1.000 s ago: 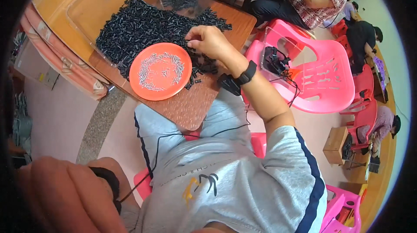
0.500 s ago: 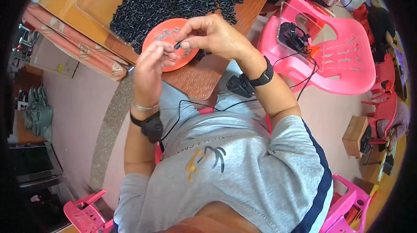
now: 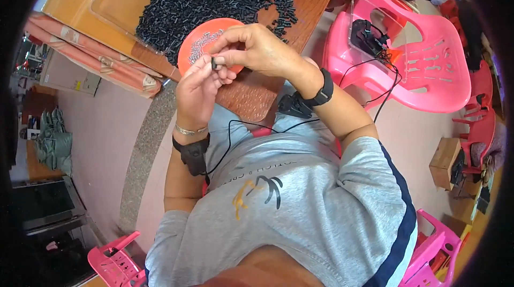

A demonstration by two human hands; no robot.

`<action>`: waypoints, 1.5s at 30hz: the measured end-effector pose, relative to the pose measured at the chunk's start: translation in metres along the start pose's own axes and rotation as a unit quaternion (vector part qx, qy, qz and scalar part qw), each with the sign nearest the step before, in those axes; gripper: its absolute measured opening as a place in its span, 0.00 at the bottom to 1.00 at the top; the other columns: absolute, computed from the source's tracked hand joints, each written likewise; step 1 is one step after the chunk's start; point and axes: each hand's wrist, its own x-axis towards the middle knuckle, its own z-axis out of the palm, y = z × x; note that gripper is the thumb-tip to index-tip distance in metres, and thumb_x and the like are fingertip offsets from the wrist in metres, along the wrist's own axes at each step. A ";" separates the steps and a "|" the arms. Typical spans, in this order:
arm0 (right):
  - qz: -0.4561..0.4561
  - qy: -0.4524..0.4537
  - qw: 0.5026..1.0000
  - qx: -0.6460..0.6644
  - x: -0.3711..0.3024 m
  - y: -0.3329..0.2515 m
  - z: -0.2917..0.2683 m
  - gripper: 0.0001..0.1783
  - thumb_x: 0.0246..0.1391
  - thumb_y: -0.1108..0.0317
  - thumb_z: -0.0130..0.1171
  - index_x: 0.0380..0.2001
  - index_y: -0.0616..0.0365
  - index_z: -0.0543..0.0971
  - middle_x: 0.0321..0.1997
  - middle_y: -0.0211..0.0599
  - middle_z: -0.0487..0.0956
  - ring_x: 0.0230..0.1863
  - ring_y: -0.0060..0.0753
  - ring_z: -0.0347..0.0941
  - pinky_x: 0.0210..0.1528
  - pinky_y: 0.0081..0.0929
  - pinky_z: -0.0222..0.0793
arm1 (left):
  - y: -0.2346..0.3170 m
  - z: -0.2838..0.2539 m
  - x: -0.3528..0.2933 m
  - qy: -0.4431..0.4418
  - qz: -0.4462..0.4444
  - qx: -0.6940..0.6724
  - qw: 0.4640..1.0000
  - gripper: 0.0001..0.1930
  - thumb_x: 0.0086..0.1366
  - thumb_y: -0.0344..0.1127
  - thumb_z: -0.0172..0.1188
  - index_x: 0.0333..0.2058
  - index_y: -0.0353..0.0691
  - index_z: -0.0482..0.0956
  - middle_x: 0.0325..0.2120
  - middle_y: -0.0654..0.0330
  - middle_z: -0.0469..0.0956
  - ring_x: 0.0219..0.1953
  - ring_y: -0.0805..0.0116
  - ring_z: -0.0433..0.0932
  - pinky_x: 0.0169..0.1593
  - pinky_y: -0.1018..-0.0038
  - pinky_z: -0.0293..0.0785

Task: The person assembles small components by picking up black plastic pieces and inserting metal pins into them by hand.

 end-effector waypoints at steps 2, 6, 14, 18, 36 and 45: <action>0.016 0.021 1.000 0.006 0.002 0.000 0.002 0.09 0.49 0.72 0.62 0.35 0.61 0.81 0.32 0.31 0.77 0.37 0.25 0.73 0.40 0.23 0.69 | -0.001 -0.003 0.000 -0.007 -0.004 -0.068 0.998 0.13 0.67 0.35 0.43 0.43 0.32 0.70 0.33 0.58 0.75 0.36 0.68 0.75 0.43 0.75 0.71; -0.057 0.022 0.991 -0.123 0.001 0.001 0.003 0.11 0.45 0.70 0.65 0.34 0.61 0.80 0.32 0.32 0.77 0.37 0.27 0.73 0.40 0.24 0.69 | -0.003 -0.001 -0.001 0.009 -0.011 -0.112 0.994 0.14 0.67 0.35 0.42 0.44 0.32 0.69 0.33 0.58 0.75 0.37 0.68 0.75 0.44 0.73 0.71; -0.100 0.048 0.965 -0.237 -0.002 -0.002 0.008 0.12 0.40 0.68 0.66 0.31 0.61 0.79 0.33 0.36 0.78 0.38 0.34 0.75 0.42 0.29 0.70 | -0.008 0.001 -0.002 0.014 -0.011 -0.127 0.992 0.12 0.67 0.33 0.42 0.45 0.34 0.68 0.35 0.60 0.74 0.38 0.72 0.74 0.44 0.72 0.70; -0.110 0.057 0.953 -0.276 -0.004 -0.003 0.011 0.11 0.40 0.69 0.64 0.30 0.60 0.79 0.33 0.36 0.78 0.38 0.36 0.75 0.42 0.30 0.70 | -0.010 -0.001 -0.001 0.011 -0.013 -0.130 0.991 0.12 0.67 0.33 0.42 0.44 0.35 0.68 0.35 0.61 0.74 0.38 0.72 0.73 0.45 0.73 0.70; -0.159 0.039 0.916 -0.367 -0.004 -0.004 0.012 0.11 0.39 0.66 0.61 0.30 0.58 0.79 0.33 0.37 0.77 0.38 0.42 0.75 0.36 0.36 0.71 | -0.012 -0.005 0.000 0.024 0.005 -0.017 1.000 0.13 0.65 0.34 0.44 0.42 0.33 0.71 0.34 0.63 0.74 0.37 0.77 0.73 0.44 0.78 0.67; -0.127 0.118 0.922 -0.346 -0.002 -0.004 -0.023 0.10 0.45 0.63 0.61 0.30 0.56 0.80 0.32 0.39 0.78 0.35 0.42 0.76 0.37 0.32 0.72 | -0.007 -0.012 0.001 0.054 0.047 -0.009 0.997 0.09 0.67 0.34 0.44 0.35 0.35 0.71 0.30 0.61 0.72 0.34 0.69 0.74 0.43 0.75 0.69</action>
